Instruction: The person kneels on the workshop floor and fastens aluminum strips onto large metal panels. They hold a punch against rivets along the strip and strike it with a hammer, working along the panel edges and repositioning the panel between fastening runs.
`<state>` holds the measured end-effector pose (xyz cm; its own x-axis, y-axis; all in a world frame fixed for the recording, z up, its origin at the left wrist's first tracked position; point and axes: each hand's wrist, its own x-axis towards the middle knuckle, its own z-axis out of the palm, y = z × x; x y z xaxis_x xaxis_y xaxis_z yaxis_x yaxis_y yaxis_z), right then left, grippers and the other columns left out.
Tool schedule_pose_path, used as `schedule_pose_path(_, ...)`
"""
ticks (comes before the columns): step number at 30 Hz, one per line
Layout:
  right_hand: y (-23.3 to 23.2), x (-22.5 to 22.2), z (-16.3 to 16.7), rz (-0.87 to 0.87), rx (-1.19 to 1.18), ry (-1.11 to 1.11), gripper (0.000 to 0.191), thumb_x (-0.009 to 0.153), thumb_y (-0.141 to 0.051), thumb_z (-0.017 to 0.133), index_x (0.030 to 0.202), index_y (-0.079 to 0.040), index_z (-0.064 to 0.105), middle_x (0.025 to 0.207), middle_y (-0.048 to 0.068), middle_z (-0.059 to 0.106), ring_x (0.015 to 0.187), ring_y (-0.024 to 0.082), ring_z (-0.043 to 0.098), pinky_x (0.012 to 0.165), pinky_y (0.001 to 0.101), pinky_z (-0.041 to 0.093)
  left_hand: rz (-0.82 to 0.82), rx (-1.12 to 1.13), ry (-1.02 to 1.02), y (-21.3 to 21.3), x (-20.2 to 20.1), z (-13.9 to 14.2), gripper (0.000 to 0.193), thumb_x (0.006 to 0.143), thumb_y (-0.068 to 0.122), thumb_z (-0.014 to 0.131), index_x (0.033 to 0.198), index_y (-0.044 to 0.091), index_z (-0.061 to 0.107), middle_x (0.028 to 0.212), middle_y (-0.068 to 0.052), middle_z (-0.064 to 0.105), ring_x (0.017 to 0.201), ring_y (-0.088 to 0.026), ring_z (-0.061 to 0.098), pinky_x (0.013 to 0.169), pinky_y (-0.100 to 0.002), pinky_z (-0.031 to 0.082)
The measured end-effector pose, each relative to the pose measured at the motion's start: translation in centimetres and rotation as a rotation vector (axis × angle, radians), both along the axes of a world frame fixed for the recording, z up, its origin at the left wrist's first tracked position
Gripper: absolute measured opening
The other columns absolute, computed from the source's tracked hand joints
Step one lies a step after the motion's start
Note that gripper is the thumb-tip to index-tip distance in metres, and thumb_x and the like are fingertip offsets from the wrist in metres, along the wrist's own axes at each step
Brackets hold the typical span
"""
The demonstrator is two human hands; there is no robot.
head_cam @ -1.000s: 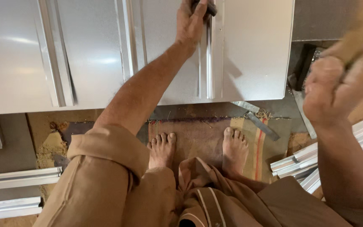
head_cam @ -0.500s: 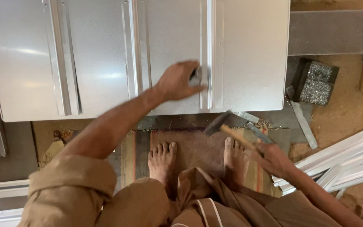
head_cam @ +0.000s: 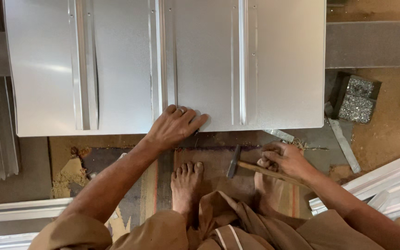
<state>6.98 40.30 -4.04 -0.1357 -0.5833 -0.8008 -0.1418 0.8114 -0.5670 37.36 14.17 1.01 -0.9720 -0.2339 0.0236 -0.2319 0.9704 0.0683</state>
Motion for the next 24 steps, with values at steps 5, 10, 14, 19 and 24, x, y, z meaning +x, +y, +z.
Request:
schedule_pose_path(5, -6.8, -0.7, 0.5, -0.008, -0.087, 0.042, 0.032, 0.098, -0.024, 0.067, 0.104, 0.006, 0.073, 0.080, 0.011, 0.074, 0.074, 0.018, 0.072, 0.070, 0.0333, 0.064, 0.007, 0.060, 0.106, -2.1, -0.6, 7.7, 0.040, 0.091, -0.003, 0.065, 0.125, 0.017, 0.067, 0.090, -0.006, 0.073, 0.076, -0.018, 0.071, 0.071, -0.036, 0.061)
schedule_pose_path(10, -17.5, -5.3, -1.4, -0.081, -0.469, 0.249, 0.038, 0.098, -0.031, 0.066, 0.110, 0.004, 0.070, 0.090, 0.013, 0.070, 0.083, 0.022, 0.068, 0.076, 0.0369, 0.060, -0.005, -0.010, 0.303, -6.0, -1.8, 17.6, 0.027, 0.100, -0.006, 0.062, 0.119, 0.012, 0.070, 0.085, -0.005, 0.069, 0.071, -0.013, 0.065, 0.060, -0.028, 0.056)
schedule_pose_path(14, -26.6, -7.0, -2.3, -0.012, -0.571, 0.491, 0.043, 0.097, -0.037, 0.065, 0.115, 0.002, 0.067, 0.099, 0.014, 0.067, 0.090, 0.025, 0.065, 0.080, 0.0398, 0.057, 0.014, -0.186, 0.381, -8.9, -2.5, 23.1, 0.031, 0.094, -0.013, 0.072, 0.116, 0.009, 0.071, 0.077, 0.002, 0.063, 0.063, -0.007, 0.052, 0.052, -0.024, 0.040)
schedule_pose_path(19, -31.5, -7.1, -2.4, 0.058, -0.610, 0.687, 0.050, 0.096, -0.044, 0.064, 0.121, 0.000, 0.063, 0.109, 0.015, 0.062, 0.100, 0.028, 0.061, 0.085, 0.0435, 0.053, 0.058, -0.197, 0.330, -9.5, -3.2, 26.5, 0.050, 0.076, -0.011, 0.070, 0.121, 0.011, 0.070, 0.086, 0.004, 0.063, 0.070, -0.010, 0.054, 0.063, -0.029, 0.041)
schedule_pose_path(24, -32.9, -7.3, -2.6, 0.096, -0.665, 0.775, 0.058, 0.095, -0.051, 0.062, 0.127, -0.003, 0.060, 0.119, 0.017, 0.058, 0.109, 0.032, 0.057, 0.091, 0.0471, 0.049, 0.075, -0.096, 0.290, -8.8, -4.2, 26.3, 0.030, 0.077, -0.002, 0.084, 0.105, 0.006, 0.075, 0.074, -0.004, 0.063, 0.059, -0.019, 0.052, 0.051, -0.038, 0.037)
